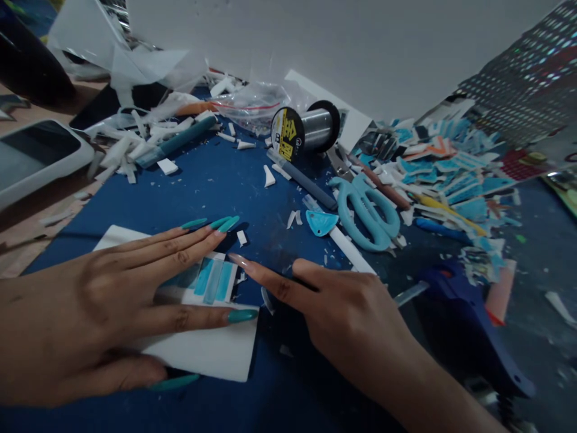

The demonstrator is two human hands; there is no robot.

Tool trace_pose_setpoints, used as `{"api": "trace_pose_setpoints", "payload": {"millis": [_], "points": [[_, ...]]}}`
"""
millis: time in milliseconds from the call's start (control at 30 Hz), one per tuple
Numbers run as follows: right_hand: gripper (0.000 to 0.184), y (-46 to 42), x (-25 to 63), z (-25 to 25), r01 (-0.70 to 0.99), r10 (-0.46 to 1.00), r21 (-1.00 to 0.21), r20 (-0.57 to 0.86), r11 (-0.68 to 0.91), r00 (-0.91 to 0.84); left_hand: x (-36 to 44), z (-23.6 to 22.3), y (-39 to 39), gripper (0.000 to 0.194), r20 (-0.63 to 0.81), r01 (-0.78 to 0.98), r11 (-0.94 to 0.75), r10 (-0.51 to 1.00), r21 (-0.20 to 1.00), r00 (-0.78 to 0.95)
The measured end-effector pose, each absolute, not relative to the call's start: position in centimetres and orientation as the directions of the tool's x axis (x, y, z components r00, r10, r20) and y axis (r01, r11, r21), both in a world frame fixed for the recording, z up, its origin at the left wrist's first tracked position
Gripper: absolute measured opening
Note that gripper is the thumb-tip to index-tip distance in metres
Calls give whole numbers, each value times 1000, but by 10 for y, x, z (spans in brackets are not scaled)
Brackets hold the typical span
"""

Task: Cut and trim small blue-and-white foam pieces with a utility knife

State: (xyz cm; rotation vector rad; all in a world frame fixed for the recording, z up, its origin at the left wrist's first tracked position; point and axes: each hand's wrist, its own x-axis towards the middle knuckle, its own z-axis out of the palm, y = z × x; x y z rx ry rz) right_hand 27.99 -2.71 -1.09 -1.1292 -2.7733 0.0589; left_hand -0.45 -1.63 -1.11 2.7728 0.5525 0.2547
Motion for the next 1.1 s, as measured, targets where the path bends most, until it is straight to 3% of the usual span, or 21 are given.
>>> {"api": "trace_pose_setpoints", "payload": {"millis": [467, 1100], "points": [[60, -21, 273, -8, 649, 663, -137, 124, 749, -738, -6, -11, -19, 63, 68, 397, -864, 437, 311, 897], [64, -20, 269, -6, 657, 655, -26, 105, 754, -748, -5, -13, -18, 61, 98, 386, -881, 425, 275, 900]]}}
